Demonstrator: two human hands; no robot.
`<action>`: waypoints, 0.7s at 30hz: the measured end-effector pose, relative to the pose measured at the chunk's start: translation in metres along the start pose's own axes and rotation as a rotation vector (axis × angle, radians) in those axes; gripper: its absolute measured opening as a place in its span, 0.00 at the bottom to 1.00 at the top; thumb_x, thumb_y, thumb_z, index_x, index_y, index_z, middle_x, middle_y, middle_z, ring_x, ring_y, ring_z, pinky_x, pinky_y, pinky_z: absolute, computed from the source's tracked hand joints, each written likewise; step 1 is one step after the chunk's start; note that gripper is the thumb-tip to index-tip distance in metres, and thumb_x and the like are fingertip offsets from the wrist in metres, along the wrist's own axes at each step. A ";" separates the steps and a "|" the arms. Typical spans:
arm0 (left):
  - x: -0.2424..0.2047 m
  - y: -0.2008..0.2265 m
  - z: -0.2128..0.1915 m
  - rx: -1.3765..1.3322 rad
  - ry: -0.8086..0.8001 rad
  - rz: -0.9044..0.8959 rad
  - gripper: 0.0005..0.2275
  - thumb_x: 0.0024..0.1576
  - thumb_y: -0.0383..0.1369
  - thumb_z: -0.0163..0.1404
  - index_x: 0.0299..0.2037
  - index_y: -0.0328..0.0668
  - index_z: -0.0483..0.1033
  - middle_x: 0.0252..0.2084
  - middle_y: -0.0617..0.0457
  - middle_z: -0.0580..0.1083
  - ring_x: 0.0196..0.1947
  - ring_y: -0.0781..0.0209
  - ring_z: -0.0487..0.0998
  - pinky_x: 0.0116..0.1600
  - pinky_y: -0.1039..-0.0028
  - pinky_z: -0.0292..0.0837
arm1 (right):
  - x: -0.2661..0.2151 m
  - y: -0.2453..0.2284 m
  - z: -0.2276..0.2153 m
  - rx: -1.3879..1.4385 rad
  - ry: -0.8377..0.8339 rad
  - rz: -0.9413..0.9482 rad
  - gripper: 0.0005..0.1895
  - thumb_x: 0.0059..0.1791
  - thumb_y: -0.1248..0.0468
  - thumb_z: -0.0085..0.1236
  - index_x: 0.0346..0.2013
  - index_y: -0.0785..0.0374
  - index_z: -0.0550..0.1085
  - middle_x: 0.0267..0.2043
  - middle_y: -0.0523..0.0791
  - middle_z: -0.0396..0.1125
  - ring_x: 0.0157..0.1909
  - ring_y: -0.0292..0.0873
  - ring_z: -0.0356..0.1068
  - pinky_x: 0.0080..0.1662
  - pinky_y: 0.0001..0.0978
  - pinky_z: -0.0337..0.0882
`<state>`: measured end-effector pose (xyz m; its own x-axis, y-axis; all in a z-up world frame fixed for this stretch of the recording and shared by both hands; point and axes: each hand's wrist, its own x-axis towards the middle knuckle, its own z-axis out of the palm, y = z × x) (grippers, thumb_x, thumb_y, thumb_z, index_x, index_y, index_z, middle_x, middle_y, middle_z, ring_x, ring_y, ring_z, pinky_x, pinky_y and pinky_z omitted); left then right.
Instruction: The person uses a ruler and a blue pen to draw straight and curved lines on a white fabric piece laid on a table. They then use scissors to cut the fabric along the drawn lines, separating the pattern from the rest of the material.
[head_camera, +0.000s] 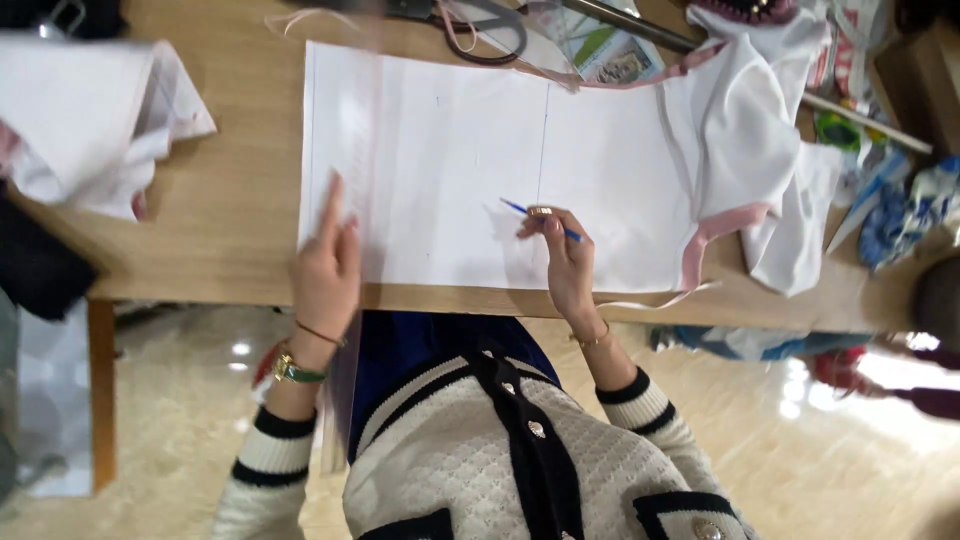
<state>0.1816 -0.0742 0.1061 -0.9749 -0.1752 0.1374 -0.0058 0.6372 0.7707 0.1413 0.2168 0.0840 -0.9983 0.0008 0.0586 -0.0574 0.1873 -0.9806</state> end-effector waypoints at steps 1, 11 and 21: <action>-0.023 -0.007 0.013 0.002 0.022 -0.019 0.23 0.67 0.26 0.42 0.75 0.45 0.61 0.41 0.32 0.80 0.40 0.32 0.80 0.49 0.49 0.76 | 0.010 0.004 -0.001 -0.001 -0.028 -0.005 0.17 0.61 0.67 0.36 0.46 0.73 0.74 0.35 0.54 0.73 0.41 0.48 0.76 0.56 0.47 0.70; -0.124 -0.003 0.084 0.214 -0.085 -0.251 0.22 0.67 0.40 0.44 0.73 0.65 0.63 0.26 0.46 0.71 0.26 0.50 0.71 0.34 0.58 0.67 | 0.126 0.045 0.039 0.158 -0.266 -0.092 0.21 0.61 0.56 0.36 0.55 0.69 0.71 0.48 0.52 0.73 0.51 0.47 0.76 0.55 0.39 0.75; -0.136 -0.018 0.105 0.179 -0.033 -0.257 0.21 0.68 0.40 0.43 0.72 0.60 0.64 0.15 0.45 0.65 0.13 0.50 0.64 0.22 0.60 0.57 | 0.170 0.048 0.066 0.023 -0.355 -0.184 0.24 0.59 0.52 0.36 0.53 0.68 0.71 0.45 0.52 0.74 0.48 0.47 0.77 0.54 0.37 0.81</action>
<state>0.2913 0.0169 0.0080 -0.9432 -0.3248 -0.0703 -0.2892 0.6980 0.6551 -0.0319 0.1615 0.0346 -0.9133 -0.3706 0.1690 -0.2316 0.1309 -0.9640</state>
